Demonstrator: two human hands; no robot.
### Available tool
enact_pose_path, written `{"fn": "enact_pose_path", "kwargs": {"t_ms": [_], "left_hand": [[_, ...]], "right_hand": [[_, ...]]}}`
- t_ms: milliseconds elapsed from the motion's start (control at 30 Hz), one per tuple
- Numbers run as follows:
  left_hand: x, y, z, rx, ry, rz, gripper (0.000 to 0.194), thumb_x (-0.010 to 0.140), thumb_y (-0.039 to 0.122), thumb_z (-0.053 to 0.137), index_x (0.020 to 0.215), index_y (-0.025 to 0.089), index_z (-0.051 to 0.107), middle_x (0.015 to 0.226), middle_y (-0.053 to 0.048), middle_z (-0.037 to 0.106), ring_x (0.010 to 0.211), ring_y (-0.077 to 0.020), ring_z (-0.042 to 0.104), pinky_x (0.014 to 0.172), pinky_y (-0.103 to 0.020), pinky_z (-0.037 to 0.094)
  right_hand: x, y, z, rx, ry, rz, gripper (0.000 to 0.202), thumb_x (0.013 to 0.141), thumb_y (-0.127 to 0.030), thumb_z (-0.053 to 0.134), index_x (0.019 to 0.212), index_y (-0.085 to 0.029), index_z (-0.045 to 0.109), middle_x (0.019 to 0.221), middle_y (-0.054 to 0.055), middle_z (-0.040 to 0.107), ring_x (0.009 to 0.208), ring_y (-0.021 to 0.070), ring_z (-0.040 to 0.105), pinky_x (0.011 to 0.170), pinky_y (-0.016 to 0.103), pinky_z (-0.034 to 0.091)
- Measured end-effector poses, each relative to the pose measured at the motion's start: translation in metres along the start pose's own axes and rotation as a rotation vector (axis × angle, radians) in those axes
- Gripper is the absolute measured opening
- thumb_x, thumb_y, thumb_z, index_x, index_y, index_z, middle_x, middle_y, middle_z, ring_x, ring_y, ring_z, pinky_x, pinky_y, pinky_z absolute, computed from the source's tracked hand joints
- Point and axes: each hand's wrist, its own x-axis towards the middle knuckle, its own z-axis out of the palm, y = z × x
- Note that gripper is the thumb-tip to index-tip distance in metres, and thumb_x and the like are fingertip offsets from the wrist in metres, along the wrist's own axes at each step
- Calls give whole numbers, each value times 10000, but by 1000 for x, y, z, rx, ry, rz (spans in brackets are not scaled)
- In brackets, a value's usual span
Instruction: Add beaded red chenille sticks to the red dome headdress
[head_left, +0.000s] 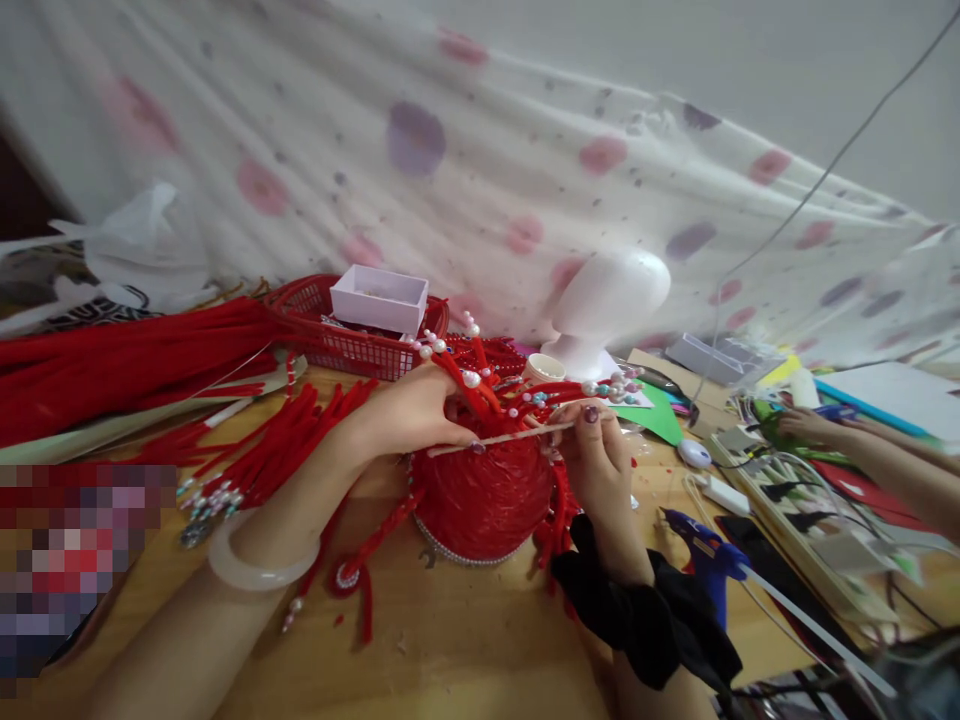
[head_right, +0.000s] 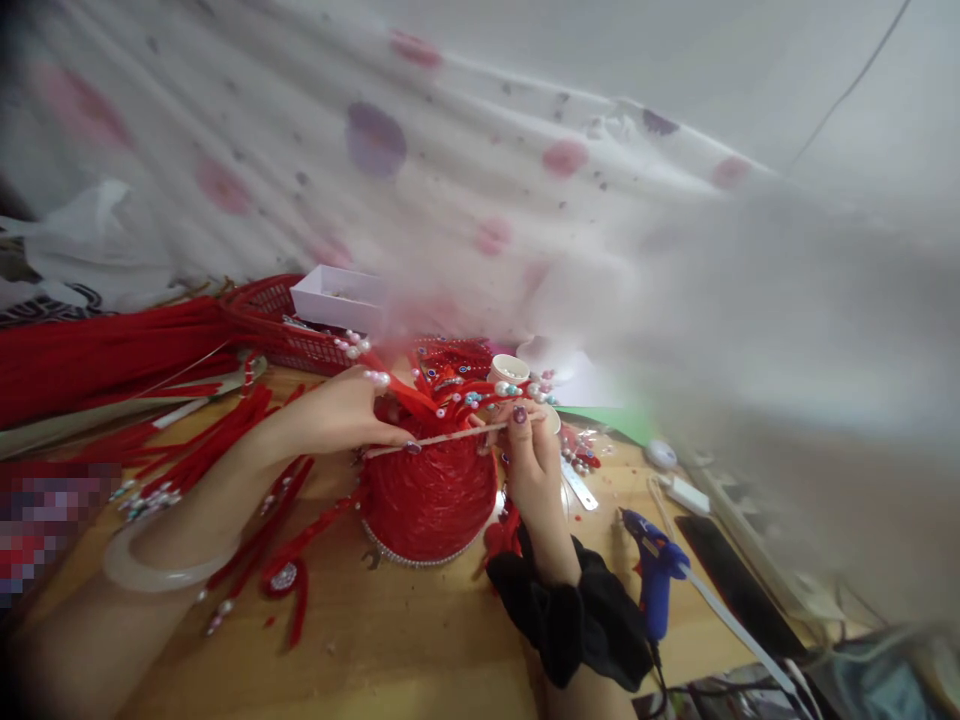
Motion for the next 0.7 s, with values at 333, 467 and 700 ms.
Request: {"fn": "enact_pose_path", "kwargs": {"t_ms": [333,467,700], "left_hand": [[1,-4,1,-39,1,-42,216,643,112,716,817,229,765,902,6,771,863,-208,686,812,-309,523],[2,-5,0,4,32,-45,217,629,137,752,817,244,766,901,10,771,869,-215,684,824,-314,509],[2,-7,1,56,20,-81,188,640,198,748,823,238,754,877,-6,760,844,-234,676,773,-328,494]], "right_hand": [[2,6,2,46,-15,38,317,959,-556,476,801,-281,449,527,-70,397,459,165,438,507,314,428],[2,4,3,67,-26,37,310,962,-540,484,795,-279,471,516,-68,399,443,157,391,478,299,379],[0,6,1,128,-30,65,275,970,-506,503,821,-277,532,509,-63,416,435,159,402,467,301,372]]}}
